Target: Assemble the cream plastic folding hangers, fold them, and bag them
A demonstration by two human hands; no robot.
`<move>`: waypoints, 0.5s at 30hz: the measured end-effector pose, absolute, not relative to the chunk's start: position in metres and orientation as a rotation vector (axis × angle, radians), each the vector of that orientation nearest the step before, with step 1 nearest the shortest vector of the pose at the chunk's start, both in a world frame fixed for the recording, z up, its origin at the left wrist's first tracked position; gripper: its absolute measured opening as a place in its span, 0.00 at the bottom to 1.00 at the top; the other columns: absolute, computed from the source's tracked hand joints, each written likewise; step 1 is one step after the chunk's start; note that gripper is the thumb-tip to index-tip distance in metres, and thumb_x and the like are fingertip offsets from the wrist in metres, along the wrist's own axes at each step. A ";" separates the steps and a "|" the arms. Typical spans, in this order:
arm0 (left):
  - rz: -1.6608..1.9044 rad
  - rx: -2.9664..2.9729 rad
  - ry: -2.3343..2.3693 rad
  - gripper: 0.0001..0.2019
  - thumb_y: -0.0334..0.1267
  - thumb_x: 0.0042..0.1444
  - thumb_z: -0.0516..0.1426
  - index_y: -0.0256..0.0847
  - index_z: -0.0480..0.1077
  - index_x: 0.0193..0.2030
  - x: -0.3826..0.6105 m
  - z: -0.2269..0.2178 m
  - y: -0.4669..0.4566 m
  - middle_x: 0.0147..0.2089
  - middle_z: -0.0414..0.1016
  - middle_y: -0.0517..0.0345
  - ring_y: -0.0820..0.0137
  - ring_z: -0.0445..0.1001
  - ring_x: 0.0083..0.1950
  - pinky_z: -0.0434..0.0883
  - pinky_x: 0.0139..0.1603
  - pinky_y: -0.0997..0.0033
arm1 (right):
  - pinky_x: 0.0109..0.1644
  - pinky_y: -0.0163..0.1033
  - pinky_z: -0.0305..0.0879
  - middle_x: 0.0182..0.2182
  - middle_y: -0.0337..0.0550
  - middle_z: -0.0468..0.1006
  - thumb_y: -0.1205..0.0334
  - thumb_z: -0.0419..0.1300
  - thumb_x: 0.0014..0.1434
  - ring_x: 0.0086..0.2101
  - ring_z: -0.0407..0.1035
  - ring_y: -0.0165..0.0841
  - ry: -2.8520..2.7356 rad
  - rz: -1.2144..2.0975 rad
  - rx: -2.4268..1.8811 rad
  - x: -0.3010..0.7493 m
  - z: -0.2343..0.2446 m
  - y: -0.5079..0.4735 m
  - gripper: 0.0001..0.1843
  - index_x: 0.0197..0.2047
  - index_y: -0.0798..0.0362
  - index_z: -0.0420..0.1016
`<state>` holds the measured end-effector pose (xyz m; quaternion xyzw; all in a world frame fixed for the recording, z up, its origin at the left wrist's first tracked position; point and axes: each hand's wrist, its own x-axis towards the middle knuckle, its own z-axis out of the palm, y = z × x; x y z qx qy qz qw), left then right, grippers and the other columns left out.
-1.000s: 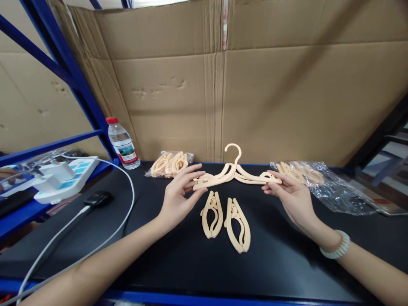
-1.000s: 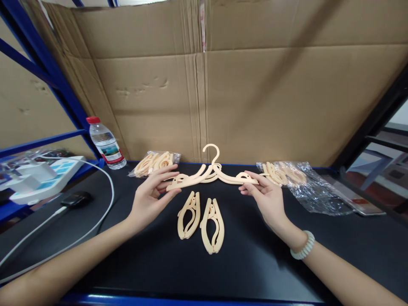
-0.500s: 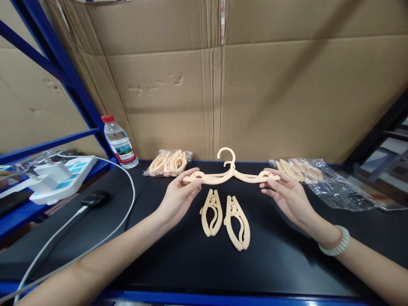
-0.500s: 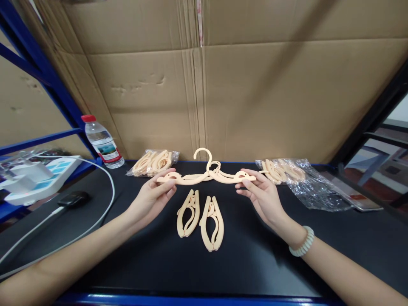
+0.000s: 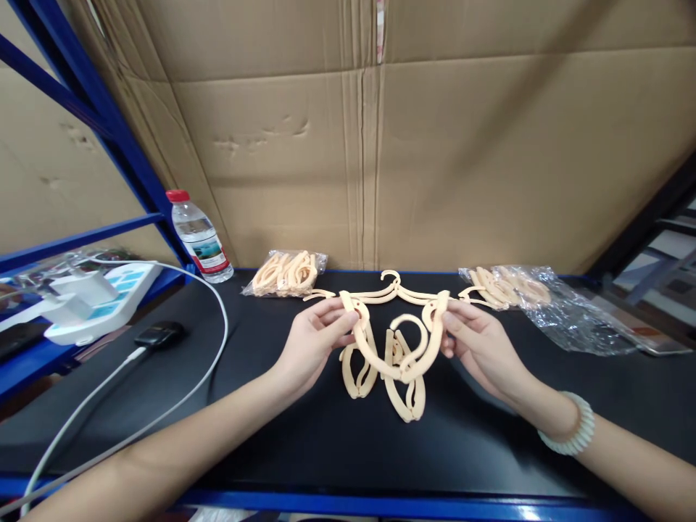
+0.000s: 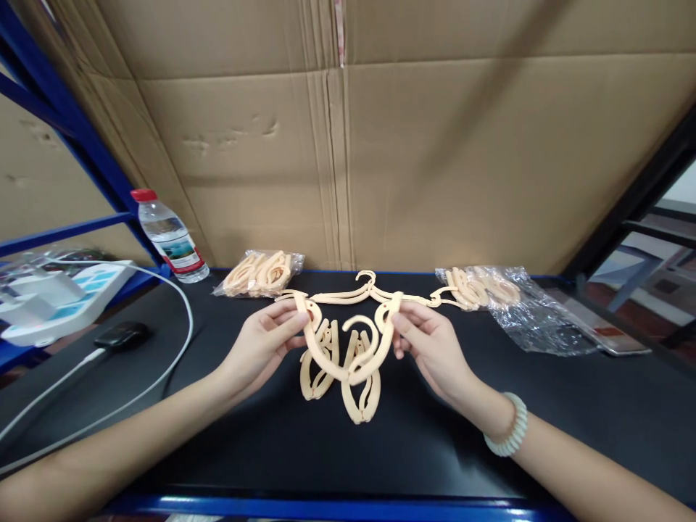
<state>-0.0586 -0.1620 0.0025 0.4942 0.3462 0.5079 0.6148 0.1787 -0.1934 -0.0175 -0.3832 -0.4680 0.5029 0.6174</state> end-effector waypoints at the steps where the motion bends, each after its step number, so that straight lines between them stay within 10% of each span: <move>1: 1.146 1.169 0.810 0.13 0.39 0.48 0.68 0.37 0.77 0.40 -0.056 0.001 -0.164 0.37 0.80 0.53 0.70 0.78 0.35 0.76 0.34 0.75 | 0.20 0.30 0.63 0.25 0.39 0.73 0.53 0.71 0.50 0.20 0.62 0.24 -1.100 1.175 -0.899 0.175 -0.019 -0.195 0.15 0.38 0.52 0.79; 15: 1.034 1.412 0.866 0.13 0.40 0.52 0.65 0.35 0.74 0.42 -0.048 0.000 -0.177 0.37 0.79 0.52 0.70 0.76 0.37 0.75 0.34 0.75 | 0.17 0.28 0.60 0.26 0.43 0.76 0.48 0.67 0.54 0.18 0.62 0.23 -1.404 1.261 -1.093 0.161 -0.022 -0.208 0.20 0.39 0.58 0.77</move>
